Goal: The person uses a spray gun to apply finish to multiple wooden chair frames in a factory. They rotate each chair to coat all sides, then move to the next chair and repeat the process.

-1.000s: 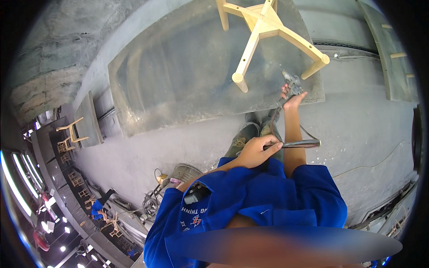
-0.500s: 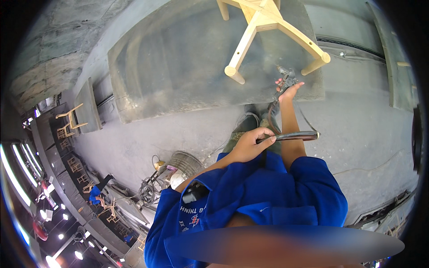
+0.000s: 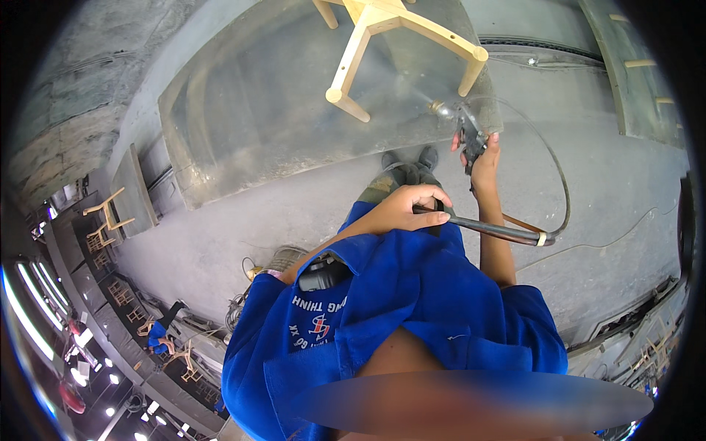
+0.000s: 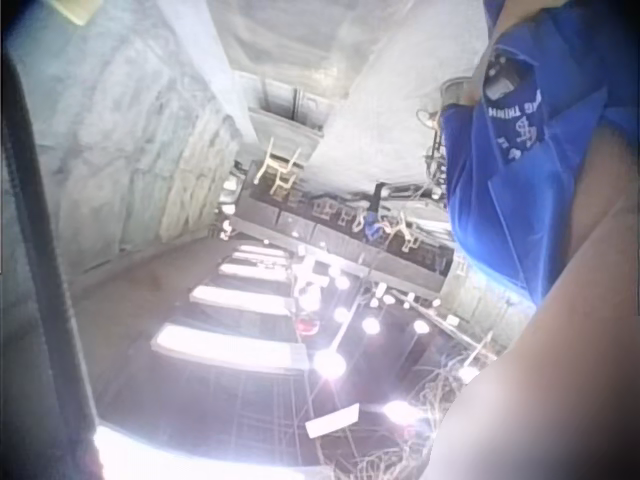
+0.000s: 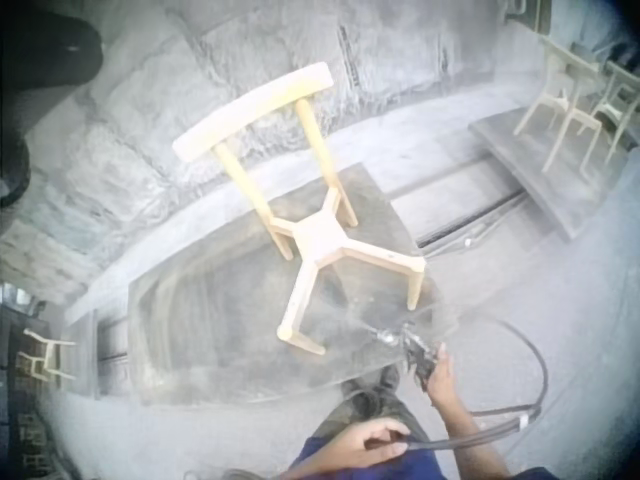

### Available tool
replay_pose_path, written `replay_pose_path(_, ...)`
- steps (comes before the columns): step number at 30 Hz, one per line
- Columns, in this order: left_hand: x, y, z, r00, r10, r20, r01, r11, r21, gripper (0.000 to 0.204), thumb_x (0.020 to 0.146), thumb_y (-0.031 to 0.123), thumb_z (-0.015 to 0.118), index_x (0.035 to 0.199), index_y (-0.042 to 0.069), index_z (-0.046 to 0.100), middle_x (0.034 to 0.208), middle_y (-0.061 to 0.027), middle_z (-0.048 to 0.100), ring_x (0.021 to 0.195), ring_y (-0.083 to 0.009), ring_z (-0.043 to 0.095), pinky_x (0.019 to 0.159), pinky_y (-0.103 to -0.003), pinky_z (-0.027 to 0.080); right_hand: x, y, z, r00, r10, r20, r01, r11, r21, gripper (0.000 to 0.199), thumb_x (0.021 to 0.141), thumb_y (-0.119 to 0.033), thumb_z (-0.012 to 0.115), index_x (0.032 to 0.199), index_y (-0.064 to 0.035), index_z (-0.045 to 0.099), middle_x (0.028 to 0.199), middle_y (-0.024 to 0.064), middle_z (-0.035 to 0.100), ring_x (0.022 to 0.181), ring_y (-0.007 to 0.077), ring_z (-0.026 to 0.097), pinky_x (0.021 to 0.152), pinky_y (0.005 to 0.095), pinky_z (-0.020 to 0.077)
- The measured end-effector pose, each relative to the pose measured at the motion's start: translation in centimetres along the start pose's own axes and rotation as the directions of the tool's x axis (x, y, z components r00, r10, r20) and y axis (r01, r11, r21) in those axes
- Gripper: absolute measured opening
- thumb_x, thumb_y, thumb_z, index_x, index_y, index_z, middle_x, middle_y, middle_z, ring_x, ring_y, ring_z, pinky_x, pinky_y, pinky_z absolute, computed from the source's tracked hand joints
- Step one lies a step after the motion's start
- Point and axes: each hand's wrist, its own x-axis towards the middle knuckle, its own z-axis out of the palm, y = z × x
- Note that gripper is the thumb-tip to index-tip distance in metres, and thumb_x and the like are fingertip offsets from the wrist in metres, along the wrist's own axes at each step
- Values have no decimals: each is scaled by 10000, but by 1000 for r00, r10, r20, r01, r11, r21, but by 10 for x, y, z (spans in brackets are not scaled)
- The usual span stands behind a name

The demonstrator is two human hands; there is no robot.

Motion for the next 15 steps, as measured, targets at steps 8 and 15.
replay_pose_path(8,3,-2,16,992,-110,69,100,985,140,403,902,267,749,1229,61,636,721,-2,622,668,-56,517,662,-242,369,-33,-3,-63,950,-94,-298,138,982,130,990,952,-783,170,1317,32,596,832,117,671,635,153,604,445,249,389)
replay_pose_path(15,14,-9,37,982,-152,115,122,964,235,413,898,309,769,1206,61,650,729,-33,650,684,-91,551,665,-250,391,-59,43,-124,814,239,-530,31,892,451,880,929,-805,110,1027,-75,592,806,111,629,714,232,627,452,261,378)
